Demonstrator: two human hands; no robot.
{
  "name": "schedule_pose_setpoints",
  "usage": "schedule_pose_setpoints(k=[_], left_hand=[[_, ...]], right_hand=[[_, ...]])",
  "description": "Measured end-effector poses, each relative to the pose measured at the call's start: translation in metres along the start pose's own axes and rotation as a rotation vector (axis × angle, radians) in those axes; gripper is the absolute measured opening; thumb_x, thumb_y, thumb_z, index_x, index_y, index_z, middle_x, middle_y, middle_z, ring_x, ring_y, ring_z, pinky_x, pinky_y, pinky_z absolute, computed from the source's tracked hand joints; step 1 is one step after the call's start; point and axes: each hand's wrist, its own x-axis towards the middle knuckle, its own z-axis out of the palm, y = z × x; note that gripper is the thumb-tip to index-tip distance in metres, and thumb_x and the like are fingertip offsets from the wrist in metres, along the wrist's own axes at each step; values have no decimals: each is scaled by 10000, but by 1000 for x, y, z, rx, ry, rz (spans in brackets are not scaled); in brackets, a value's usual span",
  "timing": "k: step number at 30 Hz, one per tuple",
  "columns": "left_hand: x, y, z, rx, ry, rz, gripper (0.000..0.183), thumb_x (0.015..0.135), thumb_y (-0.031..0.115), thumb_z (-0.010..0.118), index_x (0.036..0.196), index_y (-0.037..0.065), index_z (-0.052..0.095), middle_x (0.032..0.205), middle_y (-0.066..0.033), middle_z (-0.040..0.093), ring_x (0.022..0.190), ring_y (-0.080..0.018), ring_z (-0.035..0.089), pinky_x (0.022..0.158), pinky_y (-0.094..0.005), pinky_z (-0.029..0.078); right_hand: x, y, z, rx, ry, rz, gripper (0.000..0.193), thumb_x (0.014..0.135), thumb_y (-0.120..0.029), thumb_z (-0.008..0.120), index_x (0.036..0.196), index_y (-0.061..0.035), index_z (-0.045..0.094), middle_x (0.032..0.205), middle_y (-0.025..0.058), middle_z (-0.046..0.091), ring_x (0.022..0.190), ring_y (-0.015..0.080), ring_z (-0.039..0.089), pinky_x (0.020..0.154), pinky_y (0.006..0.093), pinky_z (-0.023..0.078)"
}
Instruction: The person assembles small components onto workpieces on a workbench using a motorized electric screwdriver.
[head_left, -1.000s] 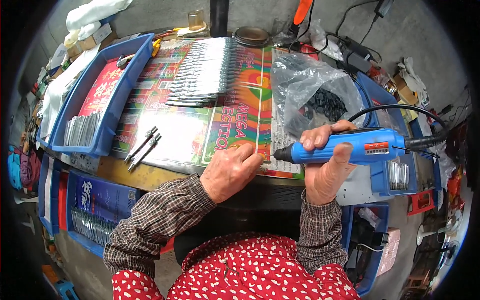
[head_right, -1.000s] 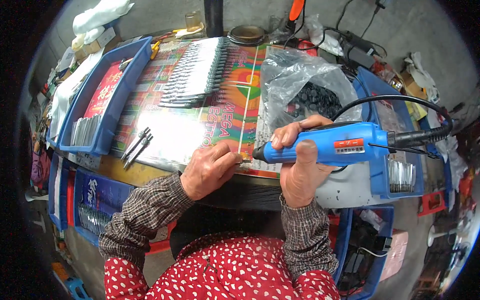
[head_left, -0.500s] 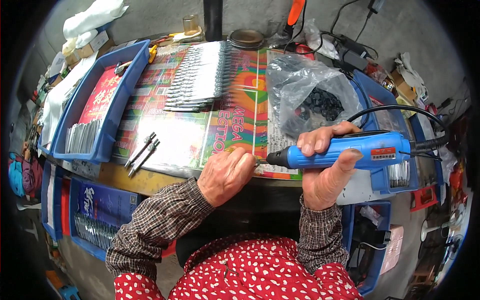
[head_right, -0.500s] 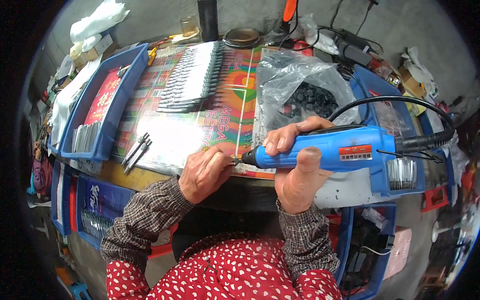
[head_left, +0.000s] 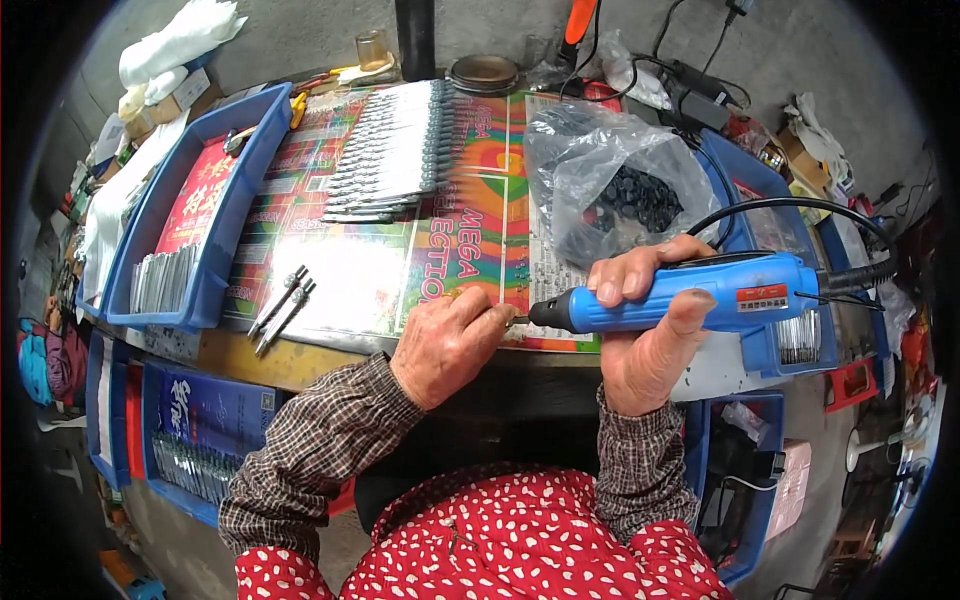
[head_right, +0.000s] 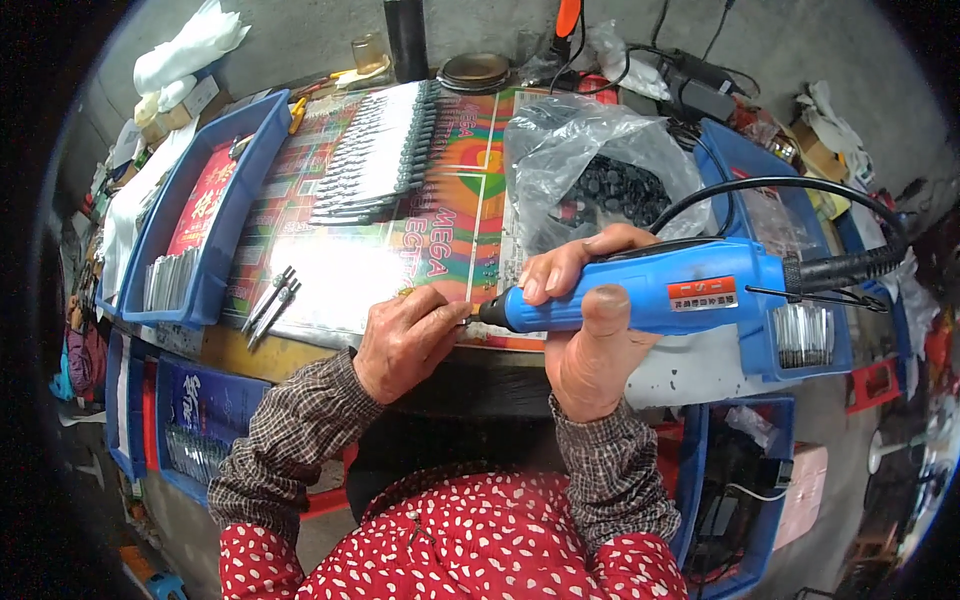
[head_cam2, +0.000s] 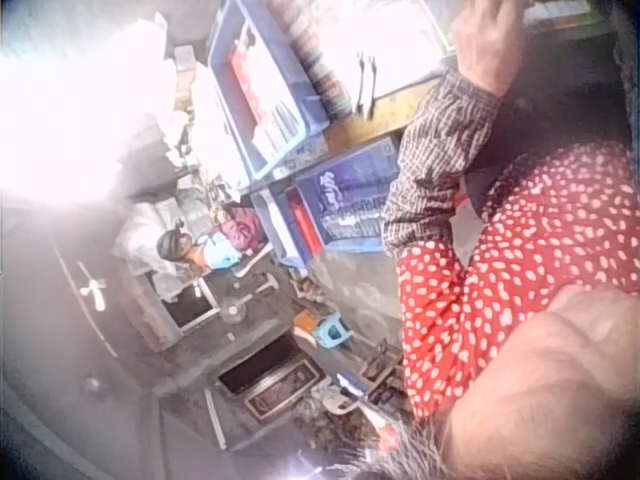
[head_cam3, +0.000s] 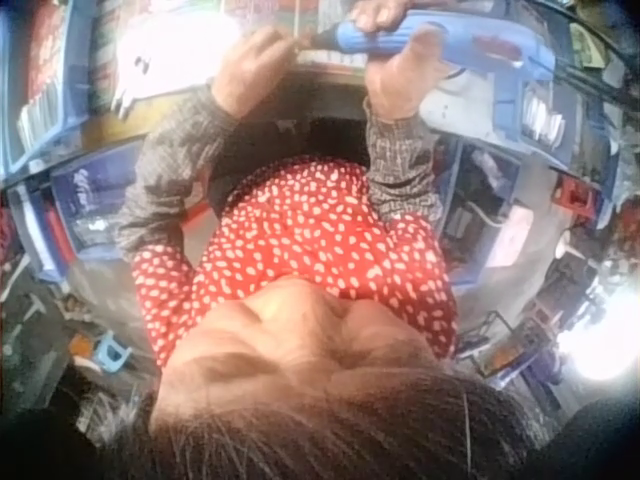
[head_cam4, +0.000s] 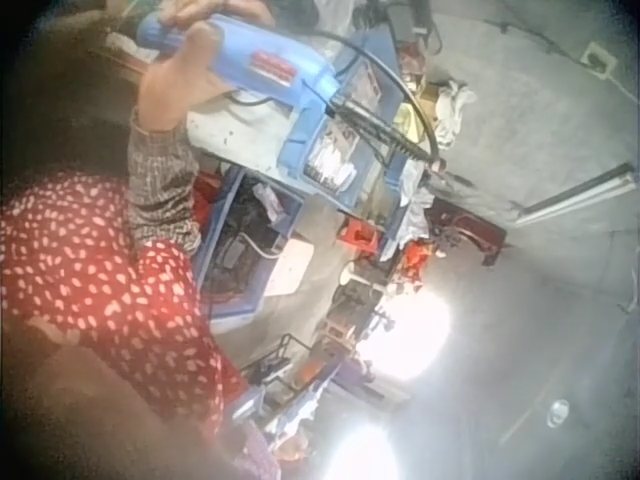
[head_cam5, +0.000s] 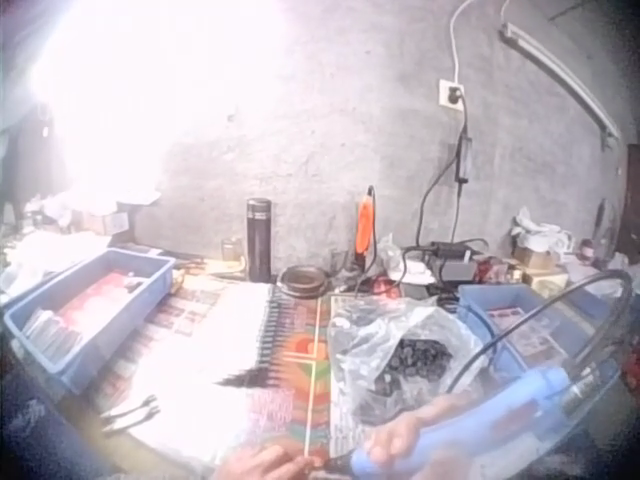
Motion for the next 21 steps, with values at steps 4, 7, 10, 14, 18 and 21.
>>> schedule_pose_setpoints(k=[4,7,10,14,18,21], left_hand=[[0,0,0,-28,-15,1,243,690,36,607,924,58,544,767,-61,490,635,-223,547,505,-334,450],[-1,0,1,-33,-29,4,247,691,36,609,928,59,541,775,-60,493,648,-225,553,509,-333,457],[-1,2,-1,-25,-28,14,253,694,36,609,936,59,539,781,-63,494,659,-225,556,510,-331,460],[-5,-1,2,-36,-64,24,274,695,39,609,958,55,534,804,-70,494,683,-226,558,519,-328,466],[-4,2,0,-6,-142,2,284,694,46,613,966,48,531,821,-72,489,685,-230,556,527,-329,469],[-3,1,-1,-20,-117,9,280,697,43,607,966,40,527,826,-77,481,681,-232,553,529,-333,469]], right_hand=[[0,-3,2,-88,64,22,574,678,-520,694,965,-95,437,657,16,478,589,154,495,638,339,413],[-1,-4,1,-84,70,20,572,678,-518,696,967,-94,442,656,15,477,586,154,493,634,339,413],[-1,-5,0,-91,69,18,569,682,-518,693,967,-93,443,656,15,477,584,153,492,630,339,412],[-2,-5,-1,-101,65,19,571,682,-519,691,966,-93,439,653,14,478,586,153,495,628,340,413],[-4,-4,1,-123,57,13,573,681,-519,693,962,-92,435,651,14,481,587,152,499,628,344,416],[-6,-3,3,-133,55,26,571,682,-518,693,960,-92,432,653,15,483,587,152,501,631,346,419]])
